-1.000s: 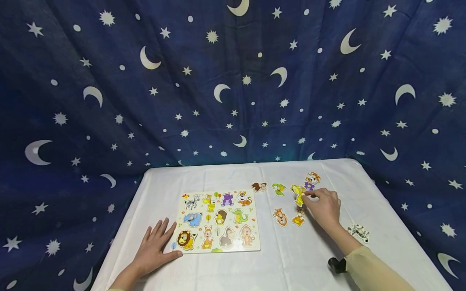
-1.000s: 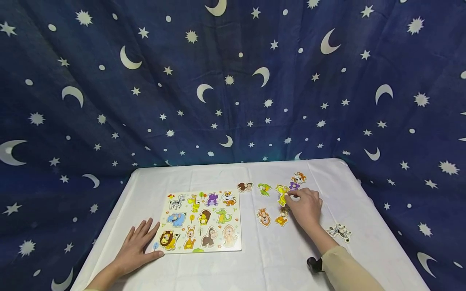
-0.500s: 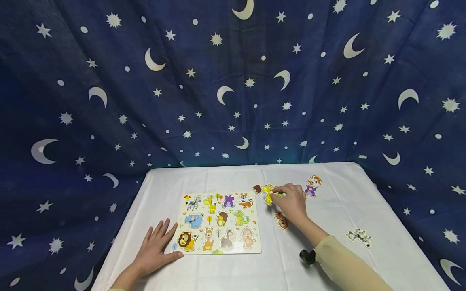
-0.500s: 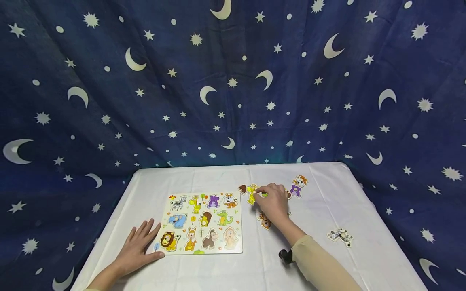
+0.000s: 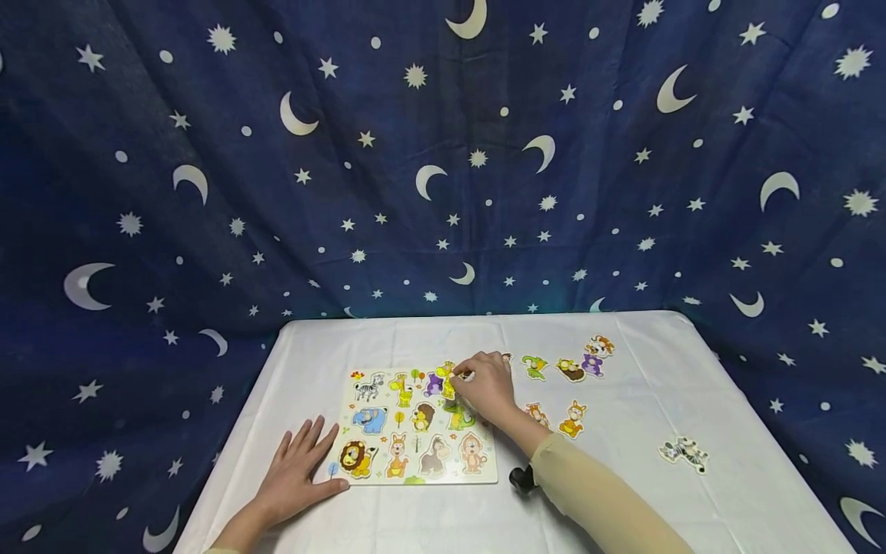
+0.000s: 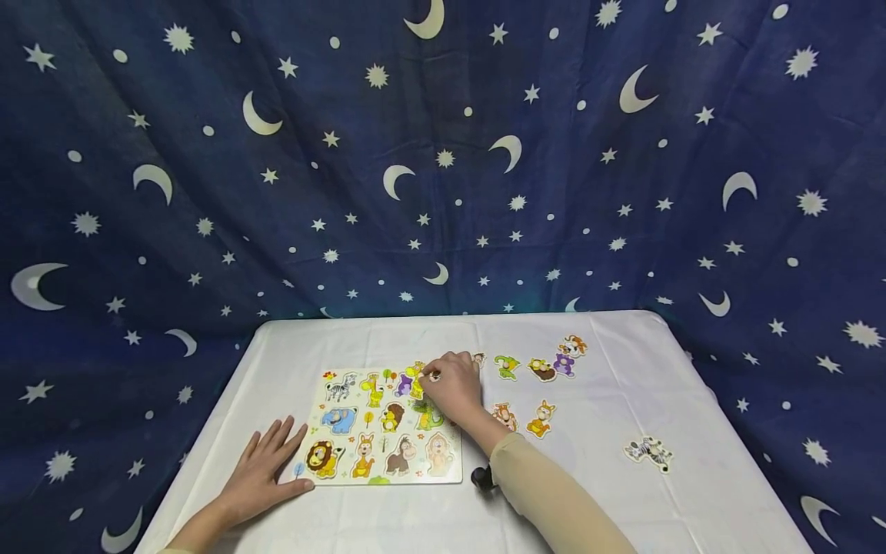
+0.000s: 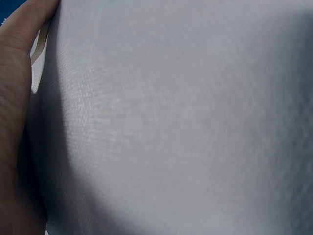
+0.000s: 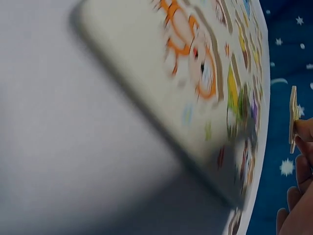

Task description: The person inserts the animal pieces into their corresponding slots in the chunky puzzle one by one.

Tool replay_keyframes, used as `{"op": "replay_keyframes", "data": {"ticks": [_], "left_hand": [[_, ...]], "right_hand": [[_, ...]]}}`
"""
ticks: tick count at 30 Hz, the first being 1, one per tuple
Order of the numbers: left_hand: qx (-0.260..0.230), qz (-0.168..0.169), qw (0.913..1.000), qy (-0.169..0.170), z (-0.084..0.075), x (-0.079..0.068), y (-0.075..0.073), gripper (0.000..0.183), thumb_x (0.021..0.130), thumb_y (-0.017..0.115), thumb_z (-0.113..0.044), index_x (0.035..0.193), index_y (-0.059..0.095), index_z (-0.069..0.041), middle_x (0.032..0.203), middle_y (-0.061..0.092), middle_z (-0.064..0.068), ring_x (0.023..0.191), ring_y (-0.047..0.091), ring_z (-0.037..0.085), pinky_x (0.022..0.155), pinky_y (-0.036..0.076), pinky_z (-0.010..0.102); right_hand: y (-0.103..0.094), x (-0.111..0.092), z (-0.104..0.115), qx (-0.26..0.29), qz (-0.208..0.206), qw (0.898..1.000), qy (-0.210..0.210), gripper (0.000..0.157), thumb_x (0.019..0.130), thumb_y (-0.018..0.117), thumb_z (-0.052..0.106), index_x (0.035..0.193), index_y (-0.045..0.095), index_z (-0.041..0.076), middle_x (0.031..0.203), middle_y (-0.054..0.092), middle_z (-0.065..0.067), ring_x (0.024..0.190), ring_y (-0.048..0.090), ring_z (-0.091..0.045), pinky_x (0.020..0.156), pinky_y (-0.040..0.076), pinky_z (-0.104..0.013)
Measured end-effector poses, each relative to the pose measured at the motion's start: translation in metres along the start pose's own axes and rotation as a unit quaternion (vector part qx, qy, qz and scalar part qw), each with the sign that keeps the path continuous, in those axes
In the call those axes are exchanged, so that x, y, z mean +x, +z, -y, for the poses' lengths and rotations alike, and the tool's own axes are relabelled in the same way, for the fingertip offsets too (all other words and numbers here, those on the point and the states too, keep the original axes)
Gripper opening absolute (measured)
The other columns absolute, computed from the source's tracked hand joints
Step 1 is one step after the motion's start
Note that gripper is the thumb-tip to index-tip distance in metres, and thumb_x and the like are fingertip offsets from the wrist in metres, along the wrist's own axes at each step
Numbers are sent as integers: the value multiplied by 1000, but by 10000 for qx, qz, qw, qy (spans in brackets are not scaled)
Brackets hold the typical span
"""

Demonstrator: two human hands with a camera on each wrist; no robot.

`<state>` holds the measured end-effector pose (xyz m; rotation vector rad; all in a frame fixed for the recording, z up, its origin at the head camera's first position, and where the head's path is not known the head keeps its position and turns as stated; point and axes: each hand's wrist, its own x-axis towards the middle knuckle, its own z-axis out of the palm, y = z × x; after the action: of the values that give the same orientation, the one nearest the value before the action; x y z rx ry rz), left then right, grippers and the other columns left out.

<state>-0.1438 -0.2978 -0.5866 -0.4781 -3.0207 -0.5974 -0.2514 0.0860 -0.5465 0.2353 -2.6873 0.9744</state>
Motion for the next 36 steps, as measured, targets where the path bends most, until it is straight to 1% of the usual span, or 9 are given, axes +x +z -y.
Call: {"op": "replay_keyframes", "data": {"ticks": [3,9,12,16,23,26,30,33,36], "left_hand": [[9,30,10000,14,0,1,-1,100,79,71,-73,158,43,-18,166,28,16,153,17,41,122,6,62],[31,33,10000,56,1,2,0,100,79,71,-74,158,43,-17,166,28,16,153,17,41,121,7,63],[39,20,10000,51,2,1,0,101,79,71,-73,157,43,-17,166,28,16,153,17,41,121,7,63],[51,13,10000,43,3,1,1,101,79,71,-73,157,43,-17,166,28,16,153,17,41,122,6,62],[51,-21,10000,80,4,-1,-1,100,79,71,-73,158,43,-17,166,28,16,153,17,41,122,6,62],[11,33,10000,46,5,0,-1,101,80,70,-74,158,42,-18,167,26,15,154,15,40,122,4,61],[-47,-11,10000,74,6,0,1,100,79,71,-73,158,43,-17,167,26,15,154,15,41,123,2,59],[-30,-57,9999,109,4,0,1,100,79,71,-73,157,44,-17,166,28,16,153,17,42,122,4,60],[-60,-5,10000,62,3,0,1,100,79,71,-74,158,43,-18,166,27,15,153,17,41,122,4,61]], "right_hand": [[11,3,9,-28,180,9998,-103,6,85,82,33,87,81,27,85,61,14,91,49,-15,84,39,-40],[27,8,22,-44,333,9992,-224,5,85,80,34,84,80,29,85,62,15,89,49,-15,83,39,-38],[32,8,28,-55,375,9991,-206,5,85,80,34,85,80,29,86,63,15,90,48,-15,80,38,-37],[38,10,34,-98,456,9987,-186,6,85,78,34,86,80,28,87,63,15,90,48,-15,80,37,-36],[49,14,42,-252,696,9968,-308,7,87,76,34,88,80,28,80,57,16,88,47,-15,78,37,-36],[52,14,46,-340,789,9957,-344,6,88,76,34,89,80,29,80,56,16,88,47,-15,78,37,-36],[58,14,50,-421,805,9952,-361,5,88,77,33,89,81,29,79,57,15,86,47,-15,79,38,-37],[63,15,50,-510,773,9950,-374,5,88,77,33,88,81,29,80,58,15,86,47,-16,79,39,-37],[66,16,51,-604,762,9946,-376,5,88,77,33,88,81,29,81,59,15,88,48,-16,79,40,-38]]}}
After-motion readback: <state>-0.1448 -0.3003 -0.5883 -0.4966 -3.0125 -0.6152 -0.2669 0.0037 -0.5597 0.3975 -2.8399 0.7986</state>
